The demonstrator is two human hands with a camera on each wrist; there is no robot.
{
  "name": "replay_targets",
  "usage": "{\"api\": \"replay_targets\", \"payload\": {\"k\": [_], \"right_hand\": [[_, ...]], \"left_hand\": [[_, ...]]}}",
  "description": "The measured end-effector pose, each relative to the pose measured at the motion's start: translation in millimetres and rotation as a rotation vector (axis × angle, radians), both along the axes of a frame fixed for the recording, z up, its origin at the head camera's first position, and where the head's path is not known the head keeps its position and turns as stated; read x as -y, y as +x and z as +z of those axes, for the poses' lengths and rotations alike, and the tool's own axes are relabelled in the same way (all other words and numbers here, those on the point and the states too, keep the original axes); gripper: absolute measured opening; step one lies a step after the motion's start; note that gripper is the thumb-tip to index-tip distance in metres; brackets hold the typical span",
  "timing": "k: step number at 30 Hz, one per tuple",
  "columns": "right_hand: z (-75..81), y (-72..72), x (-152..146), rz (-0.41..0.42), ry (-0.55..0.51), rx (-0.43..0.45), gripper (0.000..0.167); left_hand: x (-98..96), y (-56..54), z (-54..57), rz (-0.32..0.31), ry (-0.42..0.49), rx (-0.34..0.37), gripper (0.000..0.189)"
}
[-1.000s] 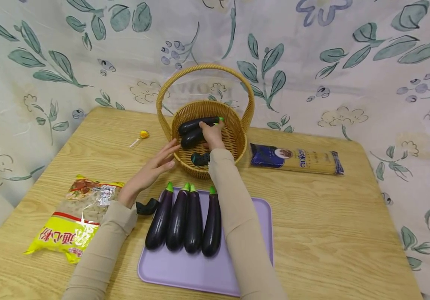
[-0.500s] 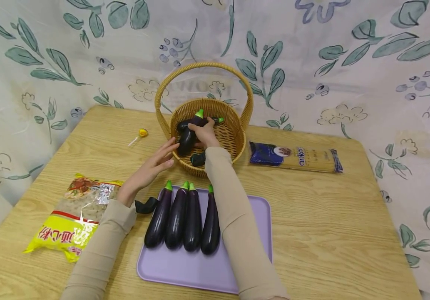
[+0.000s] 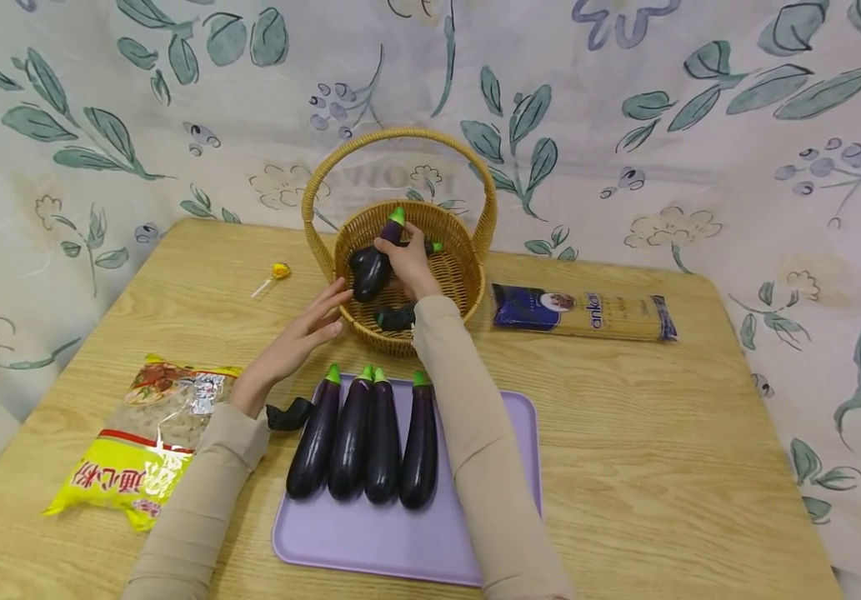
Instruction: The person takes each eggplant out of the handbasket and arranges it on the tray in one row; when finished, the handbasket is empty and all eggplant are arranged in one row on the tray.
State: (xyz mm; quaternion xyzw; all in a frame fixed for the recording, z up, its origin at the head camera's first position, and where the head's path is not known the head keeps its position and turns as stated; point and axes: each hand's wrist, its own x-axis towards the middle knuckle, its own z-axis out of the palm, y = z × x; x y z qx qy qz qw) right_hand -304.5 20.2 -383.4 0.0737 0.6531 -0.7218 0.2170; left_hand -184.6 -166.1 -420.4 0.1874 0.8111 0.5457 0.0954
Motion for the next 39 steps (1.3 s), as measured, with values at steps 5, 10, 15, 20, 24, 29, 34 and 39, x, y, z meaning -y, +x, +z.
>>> {"api": "replay_targets", "payload": {"k": [5,10,15,20,24,29,34,39], "right_hand": [[7.6,2.9,-11.3,-0.009,-0.033,-0.025,0.071],[15.5,6.7,-24.3,-0.032,-0.081,-0.038,0.069],[21.5,11.6,-36.7,-0.037,-0.097,-0.071,0.069],[25.3,21.9,-50.0,-0.047,-0.109,-0.111,0.071],[28.0,33.7,-63.8,-0.037,-0.117,-0.152,0.071],[31.0,52.1,-86.2,0.027,-0.081,-0.201,0.070],[30.8,72.4,-111.7,0.099,-0.031,-0.231,0.070],[26.2,94.6,-137.2,0.138,-0.015,-0.234,0.069]], "left_hand": [[-0.7,0.5,0.9,0.005,-0.010,0.002,0.054],[-0.5,1.7,1.5,0.006,-0.009,0.012,0.054],[0.1,0.8,-0.1,0.000,-0.005,0.002,0.055],[0.4,1.3,-0.1,-0.002,-0.011,-0.005,0.055],[0.8,0.9,-0.3,-0.001,-0.016,-0.005,0.055],[-0.4,0.1,-0.2,-0.002,-0.015,0.008,0.055],[-0.2,0.8,0.7,0.000,-0.020,0.011,0.055],[0.1,0.3,-0.1,0.002,-0.033,-0.002,0.055]]}}
